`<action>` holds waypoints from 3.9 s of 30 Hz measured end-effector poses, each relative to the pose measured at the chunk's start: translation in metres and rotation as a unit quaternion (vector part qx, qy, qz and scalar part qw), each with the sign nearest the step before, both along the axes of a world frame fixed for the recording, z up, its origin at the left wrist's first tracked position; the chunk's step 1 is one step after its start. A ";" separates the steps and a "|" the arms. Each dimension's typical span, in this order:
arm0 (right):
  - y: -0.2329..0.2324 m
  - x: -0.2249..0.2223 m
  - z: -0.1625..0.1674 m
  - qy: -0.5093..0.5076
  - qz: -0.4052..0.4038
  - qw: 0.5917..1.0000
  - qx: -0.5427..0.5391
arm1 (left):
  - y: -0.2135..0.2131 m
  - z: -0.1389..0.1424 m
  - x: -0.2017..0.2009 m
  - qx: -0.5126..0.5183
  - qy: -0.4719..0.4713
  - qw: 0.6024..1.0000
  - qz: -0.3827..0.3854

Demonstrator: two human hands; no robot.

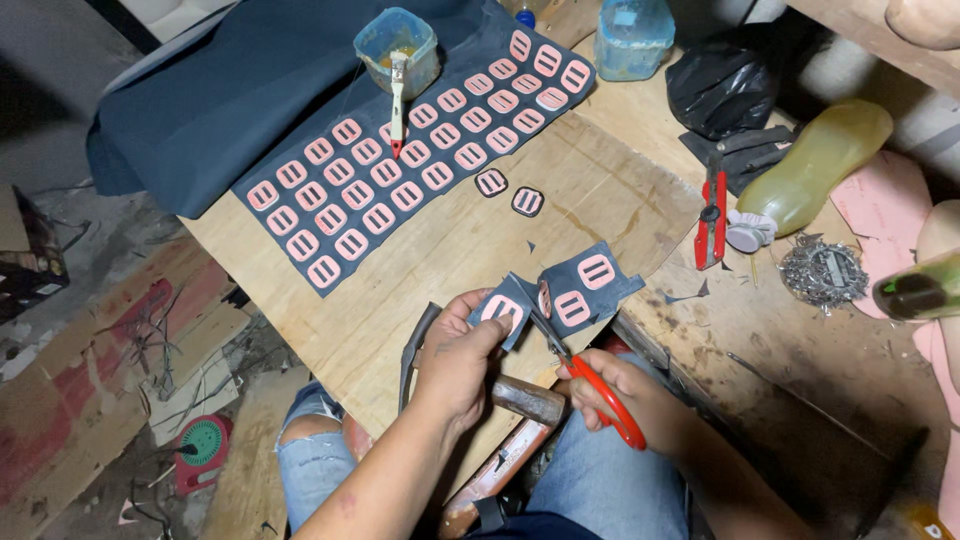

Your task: The person uses a curved knife to score and separate small rectangular pieces of pink material from a dark backing sheet, then uses scissors to trim the edges. The finished pieces are placed on the table.

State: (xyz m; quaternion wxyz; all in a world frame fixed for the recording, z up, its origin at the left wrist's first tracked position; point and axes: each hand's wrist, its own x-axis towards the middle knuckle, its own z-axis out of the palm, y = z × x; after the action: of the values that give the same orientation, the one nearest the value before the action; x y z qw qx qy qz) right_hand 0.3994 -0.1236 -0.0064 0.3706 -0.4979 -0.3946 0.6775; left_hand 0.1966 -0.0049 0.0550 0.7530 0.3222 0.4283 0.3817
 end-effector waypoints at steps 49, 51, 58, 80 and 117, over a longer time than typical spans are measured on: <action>0.031 0.011 0.014 -0.050 0.008 0.997 -0.061 | 0.018 -0.006 -0.058 0.078 0.009 0.996 -0.041; 0.027 0.000 0.020 -0.008 0.023 1.000 0.007 | 0.011 0.001 -0.061 0.069 -0.010 0.997 -0.041; 0.003 -0.030 0.052 0.009 0.032 0.998 0.058 | -0.023 0.028 -0.077 0.074 -0.029 0.995 -0.054; -0.037 -0.057 0.068 -0.017 0.024 0.997 0.078 | -0.063 0.045 -0.095 0.086 -0.091 0.990 -0.066; -0.053 -0.031 0.056 -0.114 0.000 0.993 -0.017 | -0.055 0.056 -0.107 0.073 -0.047 0.990 -0.109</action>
State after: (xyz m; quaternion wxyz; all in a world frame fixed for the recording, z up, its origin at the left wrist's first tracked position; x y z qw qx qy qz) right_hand 0.3681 -0.1761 0.0495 0.3144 -0.5779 -0.4229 0.6232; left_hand 0.0897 -0.0602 0.1106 0.7838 0.4028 0.3258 0.3424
